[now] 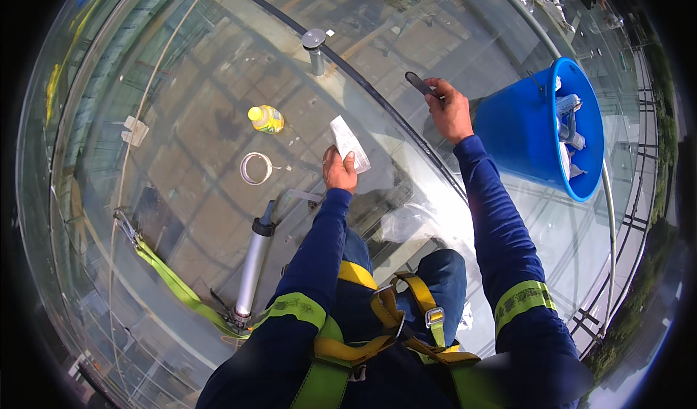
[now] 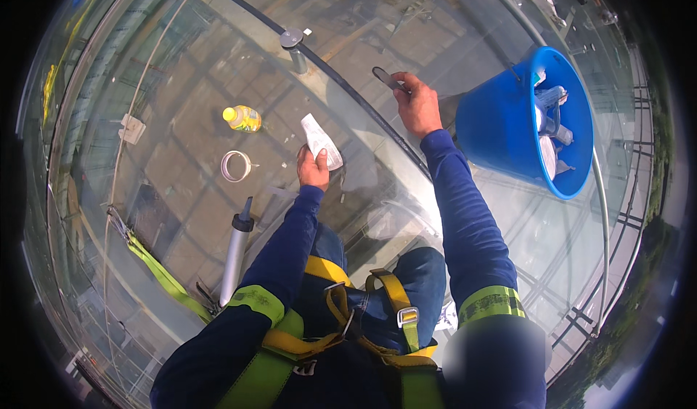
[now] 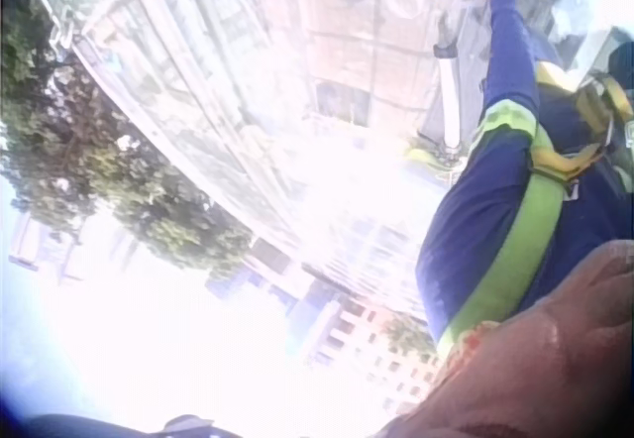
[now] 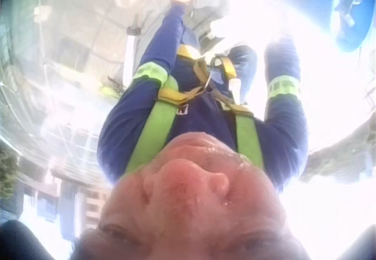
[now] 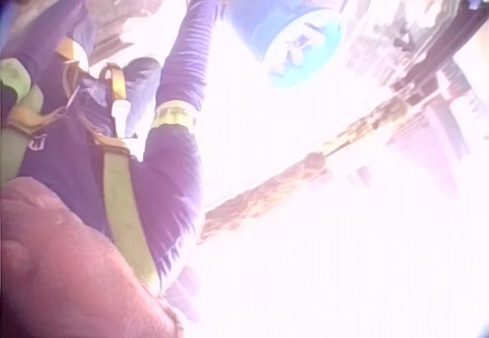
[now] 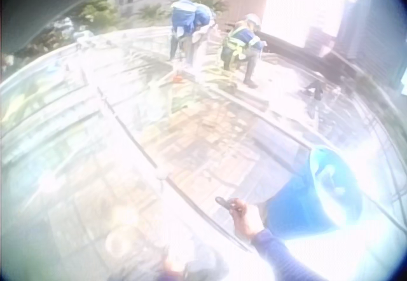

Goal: The person cleans a joint on a glass roof structure using a cloth and then applies a sealant using a small tool, periodically wiping the tool and throwing away used wipes in a blue bucket.

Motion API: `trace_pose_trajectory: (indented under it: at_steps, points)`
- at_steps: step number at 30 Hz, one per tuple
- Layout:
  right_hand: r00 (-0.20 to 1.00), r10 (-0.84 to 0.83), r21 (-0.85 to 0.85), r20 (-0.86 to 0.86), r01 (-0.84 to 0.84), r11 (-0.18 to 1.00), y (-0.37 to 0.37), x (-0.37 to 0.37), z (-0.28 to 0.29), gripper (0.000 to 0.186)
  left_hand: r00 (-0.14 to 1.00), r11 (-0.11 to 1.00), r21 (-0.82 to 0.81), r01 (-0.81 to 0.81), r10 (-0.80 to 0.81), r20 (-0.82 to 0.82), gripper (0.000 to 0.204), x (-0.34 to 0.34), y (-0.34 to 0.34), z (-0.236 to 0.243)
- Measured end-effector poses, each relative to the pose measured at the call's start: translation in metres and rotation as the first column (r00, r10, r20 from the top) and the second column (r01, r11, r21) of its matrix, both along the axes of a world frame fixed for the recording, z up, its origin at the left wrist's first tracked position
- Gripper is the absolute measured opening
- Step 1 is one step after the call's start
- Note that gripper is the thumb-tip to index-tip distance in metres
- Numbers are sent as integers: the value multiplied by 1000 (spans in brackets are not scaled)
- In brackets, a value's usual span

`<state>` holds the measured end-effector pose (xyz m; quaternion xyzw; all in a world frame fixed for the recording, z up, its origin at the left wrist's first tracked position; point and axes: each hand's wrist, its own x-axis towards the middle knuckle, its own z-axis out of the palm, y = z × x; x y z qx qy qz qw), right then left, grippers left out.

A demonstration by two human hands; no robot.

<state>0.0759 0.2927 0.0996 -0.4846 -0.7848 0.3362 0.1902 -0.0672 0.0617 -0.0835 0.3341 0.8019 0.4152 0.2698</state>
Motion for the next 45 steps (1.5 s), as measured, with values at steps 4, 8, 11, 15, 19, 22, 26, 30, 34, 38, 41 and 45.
trace_pose_trajectory:
  at_steps: [4,8,11,15,19,22,26,30,34,38,41,45]
  points:
    - [980,168,192,109,-187,964,50,-85,-37,28,909,997,32,64,-45,-415,34,15,0,-40]
    - [898,313,284,308,-401,871,84,-156,-65,27,871,970,-226,95,-191,-452,24,22,13,-21]
    - [834,335,336,439,-498,800,107,-195,-89,28,873,964,-242,108,-209,-441,23,21,17,-21]
    - [778,466,351,422,-614,707,120,-222,-123,31,876,968,-236,91,-190,-442,19,22,18,-22]
    - [733,488,363,473,-667,650,118,-234,-139,24,893,977,-199,74,-153,-423,18,21,16,-25]
    - [703,456,339,545,-683,647,121,-244,-146,26,895,970,-226,88,-177,-409,17,21,17,-22]
    - [713,487,375,504,-689,620,117,-250,-147,19,896,966,-243,91,-186,-403,21,21,17,-24]
    - [685,492,358,537,-714,602,121,-255,-147,20,884,967,-243,79,-181,-431,25,21,16,-26]
    - [635,538,281,554,-751,597,129,-251,-147,21,897,960,-265,96,-199,-396,26,22,16,-23]
    - [572,555,206,604,-785,584,126,-238,-143,29,905,967,-234,102,-188,-382,24,21,14,-23]
    - [596,563,212,573,-771,601,123,-219,-142,19,894,968,-228,110,-196,-402,23,22,14,-27]
    - [559,592,196,580,-801,565,116,-192,-134,18,846,969,-233,76,-186,-499,25,24,16,-29]
